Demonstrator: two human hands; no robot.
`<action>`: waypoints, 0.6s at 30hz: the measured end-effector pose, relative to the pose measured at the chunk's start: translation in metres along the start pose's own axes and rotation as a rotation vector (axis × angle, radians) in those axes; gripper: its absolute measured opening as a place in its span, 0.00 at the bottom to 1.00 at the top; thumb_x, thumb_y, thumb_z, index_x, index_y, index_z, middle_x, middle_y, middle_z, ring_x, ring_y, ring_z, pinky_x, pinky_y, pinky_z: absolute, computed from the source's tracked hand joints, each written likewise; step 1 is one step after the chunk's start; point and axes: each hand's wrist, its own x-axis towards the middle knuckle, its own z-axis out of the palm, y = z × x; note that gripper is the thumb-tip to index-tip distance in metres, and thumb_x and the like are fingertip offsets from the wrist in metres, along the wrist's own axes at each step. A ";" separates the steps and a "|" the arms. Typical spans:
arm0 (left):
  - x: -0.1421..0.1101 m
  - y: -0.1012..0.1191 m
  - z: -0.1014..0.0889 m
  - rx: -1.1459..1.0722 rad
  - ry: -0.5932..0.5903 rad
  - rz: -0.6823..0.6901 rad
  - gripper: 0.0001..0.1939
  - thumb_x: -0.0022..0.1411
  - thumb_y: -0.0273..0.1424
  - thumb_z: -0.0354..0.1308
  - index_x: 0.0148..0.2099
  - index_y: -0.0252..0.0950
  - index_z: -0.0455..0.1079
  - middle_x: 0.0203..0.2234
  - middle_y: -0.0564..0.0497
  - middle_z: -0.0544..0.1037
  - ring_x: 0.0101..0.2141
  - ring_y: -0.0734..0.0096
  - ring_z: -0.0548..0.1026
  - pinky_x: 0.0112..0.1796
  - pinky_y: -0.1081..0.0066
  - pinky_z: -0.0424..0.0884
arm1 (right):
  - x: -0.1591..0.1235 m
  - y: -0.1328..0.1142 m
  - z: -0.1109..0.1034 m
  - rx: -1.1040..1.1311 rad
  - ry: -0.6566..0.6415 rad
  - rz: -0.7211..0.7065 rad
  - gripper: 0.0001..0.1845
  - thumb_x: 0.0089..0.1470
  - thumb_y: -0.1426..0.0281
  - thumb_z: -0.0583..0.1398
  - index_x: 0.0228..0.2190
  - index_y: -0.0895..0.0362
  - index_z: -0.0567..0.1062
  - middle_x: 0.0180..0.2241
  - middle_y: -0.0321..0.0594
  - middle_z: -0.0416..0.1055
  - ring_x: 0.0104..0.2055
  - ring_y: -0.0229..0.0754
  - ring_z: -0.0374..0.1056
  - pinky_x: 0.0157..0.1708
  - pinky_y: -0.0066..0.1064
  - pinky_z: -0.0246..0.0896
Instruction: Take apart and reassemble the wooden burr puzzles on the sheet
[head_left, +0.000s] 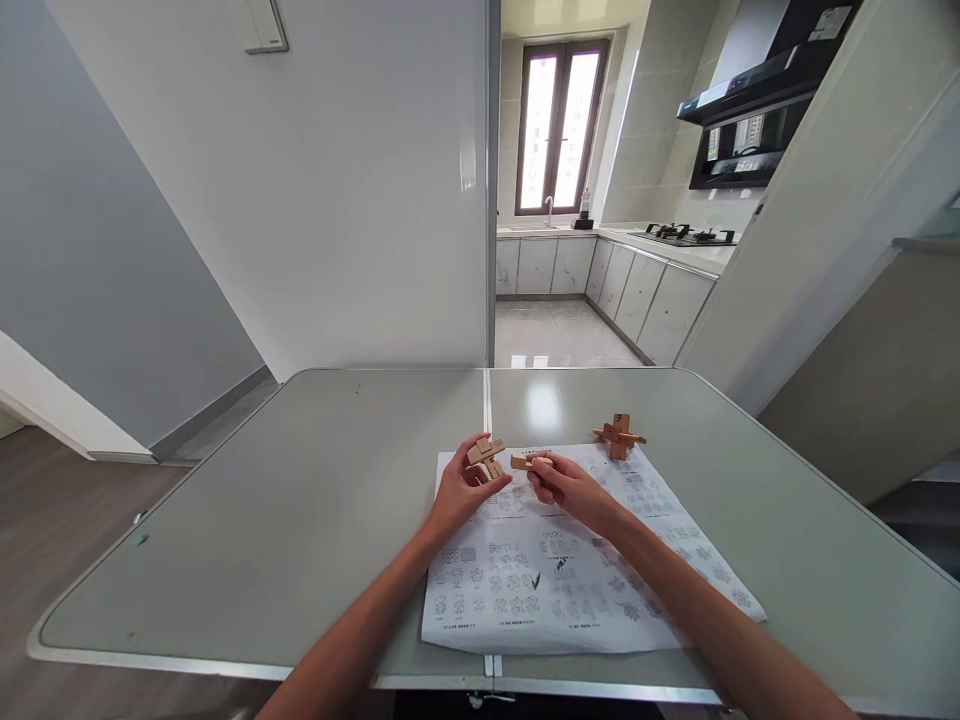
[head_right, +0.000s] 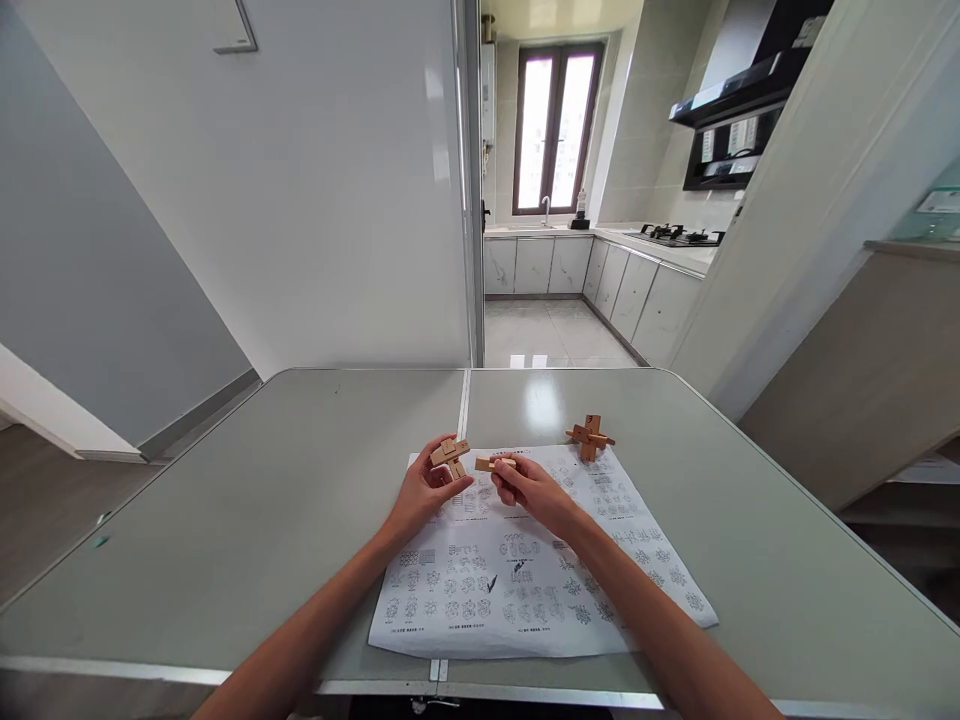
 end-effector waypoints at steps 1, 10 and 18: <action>0.000 0.000 0.000 0.002 -0.001 0.003 0.39 0.52 0.41 0.75 0.63 0.43 0.66 0.38 0.54 0.76 0.25 0.80 0.66 0.29 0.76 0.67 | 0.001 0.002 -0.001 0.011 0.011 -0.005 0.26 0.58 0.46 0.64 0.44 0.55 0.76 0.29 0.34 0.63 0.25 0.35 0.55 0.27 0.31 0.57; 0.001 -0.002 0.000 0.005 -0.017 0.002 0.40 0.52 0.41 0.75 0.64 0.43 0.65 0.40 0.51 0.78 0.26 0.78 0.70 0.29 0.75 0.69 | 0.002 0.001 -0.001 0.011 0.020 -0.046 0.27 0.57 0.48 0.67 0.46 0.56 0.79 0.32 0.37 0.67 0.33 0.40 0.62 0.38 0.35 0.65; -0.003 0.000 0.000 0.008 -0.095 0.019 0.40 0.53 0.42 0.75 0.65 0.44 0.64 0.43 0.50 0.79 0.28 0.77 0.71 0.32 0.74 0.71 | -0.002 -0.004 0.001 0.173 -0.032 -0.021 0.27 0.56 0.53 0.70 0.51 0.54 0.75 0.34 0.38 0.72 0.33 0.39 0.65 0.40 0.34 0.64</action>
